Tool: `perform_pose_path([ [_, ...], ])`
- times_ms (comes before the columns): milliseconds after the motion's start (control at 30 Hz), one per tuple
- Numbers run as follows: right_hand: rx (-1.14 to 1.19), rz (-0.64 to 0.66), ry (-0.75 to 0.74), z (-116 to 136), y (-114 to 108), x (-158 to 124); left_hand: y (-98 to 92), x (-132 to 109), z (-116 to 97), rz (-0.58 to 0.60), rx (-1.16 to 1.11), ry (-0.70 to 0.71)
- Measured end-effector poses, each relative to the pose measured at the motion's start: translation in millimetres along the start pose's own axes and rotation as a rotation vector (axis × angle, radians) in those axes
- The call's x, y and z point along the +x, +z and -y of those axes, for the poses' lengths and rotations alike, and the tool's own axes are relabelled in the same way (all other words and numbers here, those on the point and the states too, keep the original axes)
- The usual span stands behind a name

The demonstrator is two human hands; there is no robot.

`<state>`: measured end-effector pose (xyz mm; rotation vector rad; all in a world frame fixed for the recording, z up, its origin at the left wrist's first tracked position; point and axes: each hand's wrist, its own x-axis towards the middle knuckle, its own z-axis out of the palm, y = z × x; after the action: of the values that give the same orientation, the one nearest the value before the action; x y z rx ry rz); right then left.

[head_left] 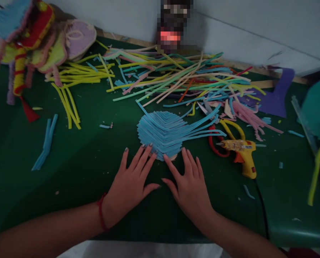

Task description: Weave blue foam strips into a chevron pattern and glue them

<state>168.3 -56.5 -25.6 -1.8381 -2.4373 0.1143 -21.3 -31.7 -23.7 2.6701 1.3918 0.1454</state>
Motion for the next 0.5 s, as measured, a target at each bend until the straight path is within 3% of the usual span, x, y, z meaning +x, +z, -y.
perform_pose_path([
  [500,0.001,-0.017,0.02,1.1,2.0,0.8,2.4,13.7,8.1,-0.012,-0.051,0.064],
])
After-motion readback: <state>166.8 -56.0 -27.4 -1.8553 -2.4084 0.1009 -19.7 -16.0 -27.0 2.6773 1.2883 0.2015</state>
